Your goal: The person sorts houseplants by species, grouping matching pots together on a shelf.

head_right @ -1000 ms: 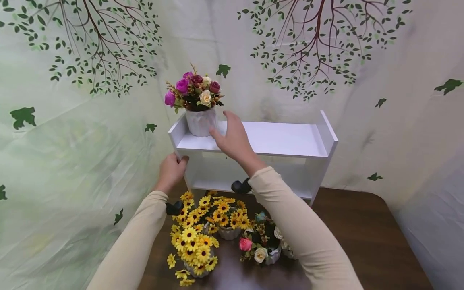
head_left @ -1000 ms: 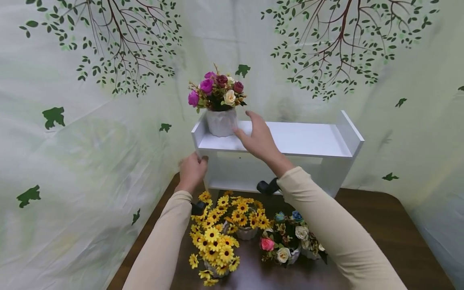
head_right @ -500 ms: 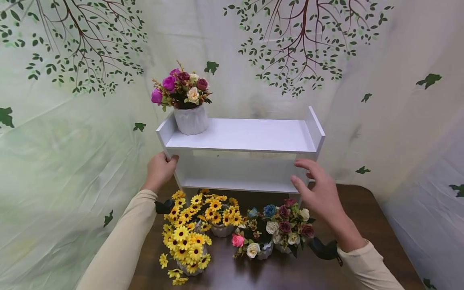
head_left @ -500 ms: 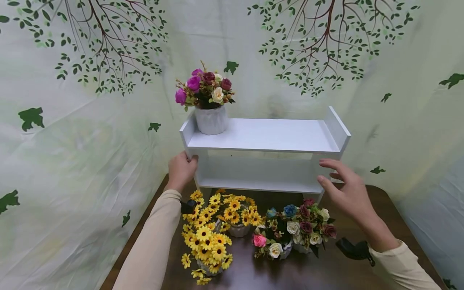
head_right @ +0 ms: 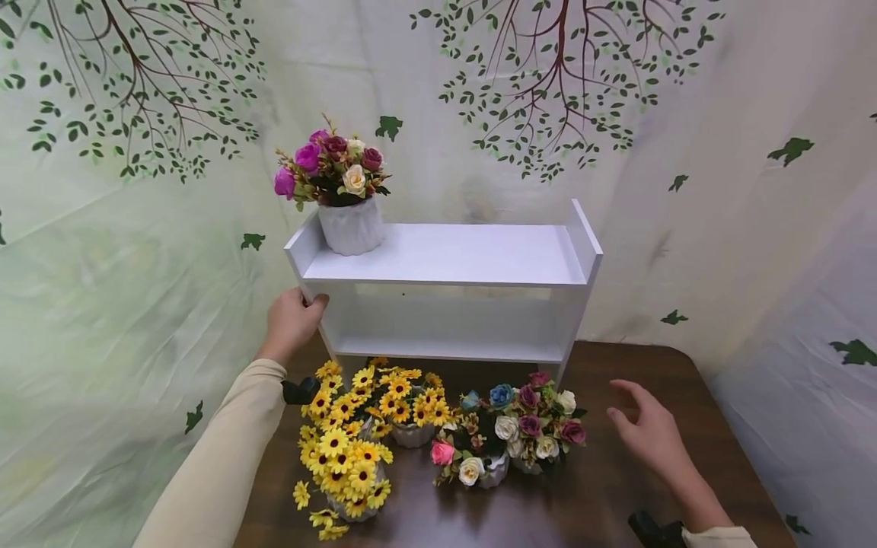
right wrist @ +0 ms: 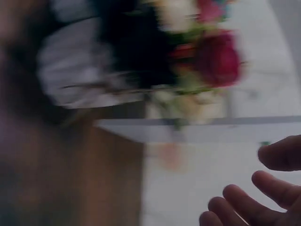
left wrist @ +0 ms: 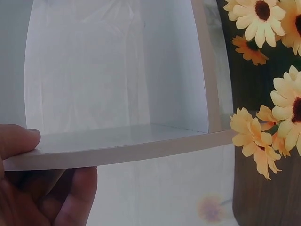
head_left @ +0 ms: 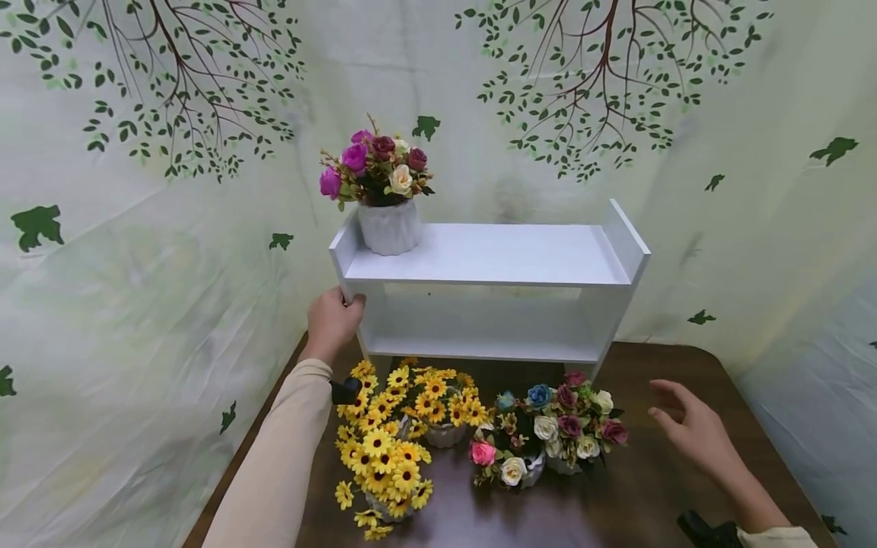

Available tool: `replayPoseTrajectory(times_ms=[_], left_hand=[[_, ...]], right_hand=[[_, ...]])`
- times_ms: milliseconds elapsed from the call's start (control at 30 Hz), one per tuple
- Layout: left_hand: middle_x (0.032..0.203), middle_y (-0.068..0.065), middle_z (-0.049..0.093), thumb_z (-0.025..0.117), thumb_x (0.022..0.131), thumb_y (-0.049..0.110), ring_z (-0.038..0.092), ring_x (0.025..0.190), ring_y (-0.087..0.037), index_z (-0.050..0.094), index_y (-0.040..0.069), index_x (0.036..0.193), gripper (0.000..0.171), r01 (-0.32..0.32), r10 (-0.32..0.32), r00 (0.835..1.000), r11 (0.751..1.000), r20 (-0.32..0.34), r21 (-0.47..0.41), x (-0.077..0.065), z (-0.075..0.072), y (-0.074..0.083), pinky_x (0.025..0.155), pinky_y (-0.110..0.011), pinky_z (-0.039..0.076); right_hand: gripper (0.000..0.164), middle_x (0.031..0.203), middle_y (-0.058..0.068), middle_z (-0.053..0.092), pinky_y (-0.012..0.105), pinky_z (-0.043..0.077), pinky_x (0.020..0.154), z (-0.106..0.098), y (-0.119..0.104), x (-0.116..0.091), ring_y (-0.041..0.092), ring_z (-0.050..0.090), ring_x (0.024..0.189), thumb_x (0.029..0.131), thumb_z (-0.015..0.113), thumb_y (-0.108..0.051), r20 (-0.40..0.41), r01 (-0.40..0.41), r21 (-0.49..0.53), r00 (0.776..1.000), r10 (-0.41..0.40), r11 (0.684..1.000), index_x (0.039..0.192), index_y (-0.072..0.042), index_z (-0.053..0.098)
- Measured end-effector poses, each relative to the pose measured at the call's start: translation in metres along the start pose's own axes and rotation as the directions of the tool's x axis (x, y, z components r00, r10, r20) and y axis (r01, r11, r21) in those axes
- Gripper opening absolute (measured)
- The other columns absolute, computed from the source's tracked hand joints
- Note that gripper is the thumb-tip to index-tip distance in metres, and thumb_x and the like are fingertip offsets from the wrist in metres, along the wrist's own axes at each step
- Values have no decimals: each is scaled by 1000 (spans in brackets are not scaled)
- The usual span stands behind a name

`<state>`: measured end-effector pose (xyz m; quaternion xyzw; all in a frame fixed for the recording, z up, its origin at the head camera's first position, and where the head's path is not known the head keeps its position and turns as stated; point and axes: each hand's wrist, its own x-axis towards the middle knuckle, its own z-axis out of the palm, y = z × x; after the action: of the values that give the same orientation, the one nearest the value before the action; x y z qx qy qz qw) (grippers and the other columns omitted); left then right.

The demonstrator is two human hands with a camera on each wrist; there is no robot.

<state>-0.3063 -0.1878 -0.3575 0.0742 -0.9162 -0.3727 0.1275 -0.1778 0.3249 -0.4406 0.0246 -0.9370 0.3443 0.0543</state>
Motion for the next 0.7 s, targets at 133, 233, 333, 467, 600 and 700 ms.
replayPoseTrajectory(times_ms=[133, 233, 333, 467, 600, 700], left_hand=[[102, -23, 71, 51, 97, 28, 63, 80, -30, 66, -1, 104, 33, -9, 9, 1000, 1000, 3, -7, 0, -1, -3, 56, -28, 44], [108, -23, 71, 51, 97, 28, 66, 86, -32, 67, -1, 108, 35, -5, 6, 1000, 1000, 13, -15, 1, -1, -4, 59, -29, 46], [114, -23, 71, 51, 97, 29, 67, 93, -34, 66, 0, 114, 37, 5, -5, 1000, 1000, 20, -23, 2, -2, -5, 63, -31, 49], [118, -22, 70, 51, 97, 29, 67, 100, -35, 65, 1, 120, 38, 17, -16, 1000, 999, 24, -34, 4, -4, -6, 70, -36, 53], [119, -22, 69, 51, 97, 27, 67, 101, -35, 65, 1, 121, 38, 7, -6, 1000, 999, 28, -35, 4, -6, -5, 74, -40, 54], [120, -22, 69, 51, 96, 27, 67, 103, -36, 65, 1, 122, 39, -1, 3, 999, 999, 32, -37, 4, -6, -3, 76, -42, 55]], right_hand=[[51, 138, 38, 48, 50, 57, 84, 24, 16, -1, 53, 54, 119, 96, 57, -7, 104, -72, 31, 992, 68, 997, 142, 8, 40], [51, 138, 37, 49, 51, 56, 86, 37, 21, -2, 53, 54, 120, 95, 57, -6, 132, -91, 47, 988, 84, 995, 142, 8, 40], [53, 139, 37, 48, 50, 56, 86, 47, 24, -2, 52, 55, 120, 95, 56, -5, 164, -111, 61, 981, 100, 992, 143, 8, 39], [68, 139, 38, 46, 49, 57, 84, 60, 28, 2, 51, 54, 121, 91, 60, -7, 205, -162, 93, 969, 140, 983, 148, 10, 26], [88, 143, 42, 37, 57, 51, 93, 79, 35, 5, 57, 45, 128, 85, 68, -9, 238, -154, 130, 964, 120, 979, 150, 15, 13], [89, 144, 43, 37, 53, 49, 97, 96, 37, 4, 53, 46, 129, 79, 75, -7, 228, -91, 187, 973, 47, 978, 147, 17, 22]])
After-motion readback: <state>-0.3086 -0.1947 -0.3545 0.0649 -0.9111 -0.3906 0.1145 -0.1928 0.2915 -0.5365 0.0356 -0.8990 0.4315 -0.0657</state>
